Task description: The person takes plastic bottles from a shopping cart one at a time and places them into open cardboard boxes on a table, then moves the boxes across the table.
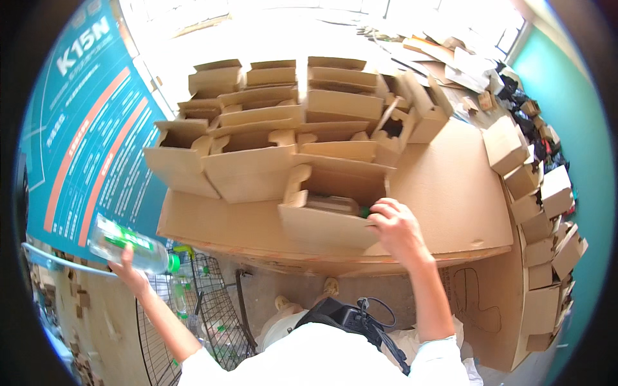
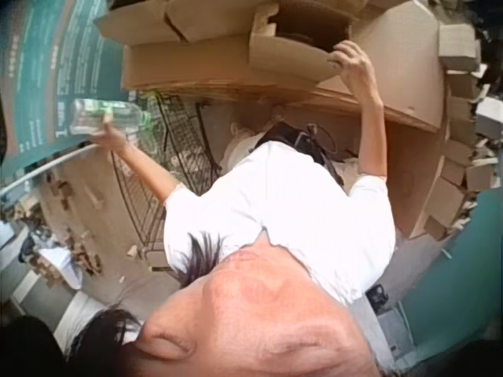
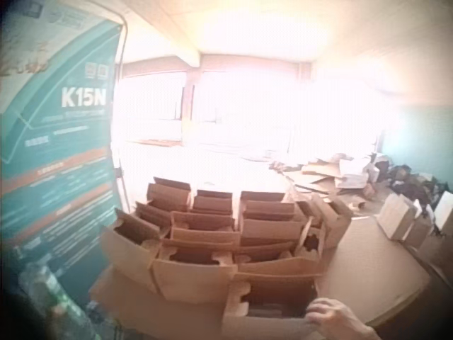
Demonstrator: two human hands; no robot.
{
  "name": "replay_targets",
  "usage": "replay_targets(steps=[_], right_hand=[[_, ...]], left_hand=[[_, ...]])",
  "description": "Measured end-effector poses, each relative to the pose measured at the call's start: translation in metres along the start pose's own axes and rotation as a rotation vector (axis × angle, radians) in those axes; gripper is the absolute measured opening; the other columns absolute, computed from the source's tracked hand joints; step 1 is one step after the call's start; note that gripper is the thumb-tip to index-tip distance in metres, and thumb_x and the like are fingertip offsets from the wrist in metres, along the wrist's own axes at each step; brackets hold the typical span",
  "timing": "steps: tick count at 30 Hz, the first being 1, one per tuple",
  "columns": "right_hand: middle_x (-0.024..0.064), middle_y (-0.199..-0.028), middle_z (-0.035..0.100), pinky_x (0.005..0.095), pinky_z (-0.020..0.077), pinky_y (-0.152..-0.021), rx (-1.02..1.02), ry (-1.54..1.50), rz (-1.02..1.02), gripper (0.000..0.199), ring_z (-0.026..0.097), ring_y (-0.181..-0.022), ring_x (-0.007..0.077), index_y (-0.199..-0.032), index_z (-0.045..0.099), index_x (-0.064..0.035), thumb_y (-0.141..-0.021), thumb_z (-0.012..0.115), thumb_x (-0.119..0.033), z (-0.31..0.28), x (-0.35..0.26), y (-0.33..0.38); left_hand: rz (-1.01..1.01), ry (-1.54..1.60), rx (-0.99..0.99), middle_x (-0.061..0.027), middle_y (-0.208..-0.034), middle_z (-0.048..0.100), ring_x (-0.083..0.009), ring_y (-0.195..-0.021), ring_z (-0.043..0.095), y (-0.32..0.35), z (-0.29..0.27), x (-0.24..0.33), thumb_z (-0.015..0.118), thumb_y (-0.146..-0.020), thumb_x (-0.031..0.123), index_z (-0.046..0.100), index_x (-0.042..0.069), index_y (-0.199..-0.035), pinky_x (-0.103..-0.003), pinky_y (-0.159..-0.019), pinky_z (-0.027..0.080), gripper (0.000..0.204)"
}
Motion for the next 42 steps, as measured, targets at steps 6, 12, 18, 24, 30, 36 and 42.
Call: replay_targets(steps=[6, 12, 18, 24, 30, 36, 42], right_hand=[[0.0118, -0.108, 0.056, 0.0437, 0.0473, -0.097, 0.12, -0.232, 0.04, 0.016, 0.054, -0.118, 0.0317, -0.084, 0.063, -0.0061, -0.075, 0.074, -0.012, -0.013, 0.027, 0.03], [0.0136, -0.112, 0.051, 0.0443, 0.0448, -0.099, 0.214, -0.403, 0.026, 0.015, 0.05, -0.122, 0.0321, -0.086, 0.06, -0.007, -0.078, 0.071, -0.012, -0.011, 0.042, 0.049], [0.0097, -0.108, 0.051, 0.0438, 0.0462, -0.095, 0.292, -0.451, 0.009, 0.012, 0.052, -0.119, 0.0296, -0.083, 0.065, -0.0089, -0.077, 0.074, -0.01, -0.008, 0.049, 0.05], [0.0113, -0.111, 0.051, 0.0454, 0.0418, -0.1, 0.272, -0.506, -0.042, 0.011, 0.049, -0.123, 0.0288, -0.084, 0.061, -0.0068, -0.079, 0.07, -0.01, -0.007, 0.046, 0.048], [0.0108, -0.112, 0.052, 0.0439, 0.0422, -0.101, 0.254, -0.468, 0.014, 0.011, 0.049, -0.125, 0.0288, -0.081, 0.061, -0.0071, -0.078, 0.071, -0.011, -0.006, 0.049, 0.048], [0.0107, -0.125, 0.055, 0.0426, 0.0455, -0.101, 0.244, -0.458, 0.043, 0.023, 0.049, -0.129, 0.0317, -0.101, 0.067, -0.0102, -0.079, 0.072, -0.007, -0.006, 0.045, 0.049], [0.0144, -0.129, 0.059, 0.0435, 0.0437, -0.106, 0.474, -0.812, 0.472, 0.055, 0.054, -0.125, 0.0336, -0.131, 0.058, -0.0086, -0.079, 0.074, -0.003, -0.005, 0.063, 0.066]], left_hand=[[0.204, 0.574, -0.683, -0.0212, -0.123, 0.06, -0.0344, -0.107, 0.063, 0.052, 0.315, 0.173, 0.081, -0.072, 0.034, 0.045, -0.005, -0.134, -0.047, -0.096, 0.05, 0.081], [0.255, -0.143, -1.51, -0.0169, -0.101, 0.068, -0.0252, -0.094, 0.067, 0.187, 0.471, 0.155, 0.086, -0.058, 0.022, 0.05, -0.004, -0.123, -0.035, -0.084, 0.053, 0.078], [0.202, -0.755, -2.296, -0.0221, -0.101, 0.068, -0.0329, -0.093, 0.067, 0.289, 0.496, 0.055, 0.086, -0.056, 0.026, 0.051, -0.001, -0.128, -0.039, -0.083, 0.053, 0.085], [0.504, -0.782, -2.631, -0.0216, -0.136, 0.055, -0.0333, -0.127, 0.052, 0.353, 0.485, -0.051, 0.088, -0.061, 0.039, 0.039, 0.002, -0.144, -0.039, -0.107, 0.042, 0.103], [0.512, -0.915, -2.552, -0.0178, -0.125, 0.062, -0.0353, -0.117, 0.058, 0.343, 0.486, -0.027, 0.075, -0.075, 0.021, 0.06, 0.007, -0.127, -0.044, -0.1, 0.046, 0.056], [0.363, -0.578, -2.366, -0.0186, -0.094, 0.072, -0.038, -0.089, 0.067, 0.314, 0.48, 0.05, 0.064, -0.085, 0.017, 0.073, 0.003, -0.098, -0.043, -0.081, 0.053, 0.021], [0.348, -0.162, -1.474, -0.0189, -0.118, 0.066, -0.0328, -0.108, 0.064, 0.189, 0.416, 0.129, 0.07, -0.087, 0.023, 0.066, -0.001, -0.114, -0.04, -0.097, 0.049, 0.036]])
Point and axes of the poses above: each hand's wrist, its own y-axis away from the middle knuckle, its own z-axis out of the palm, x = y × z, the point moved 9 cm from there along -y, towards the middle knuckle
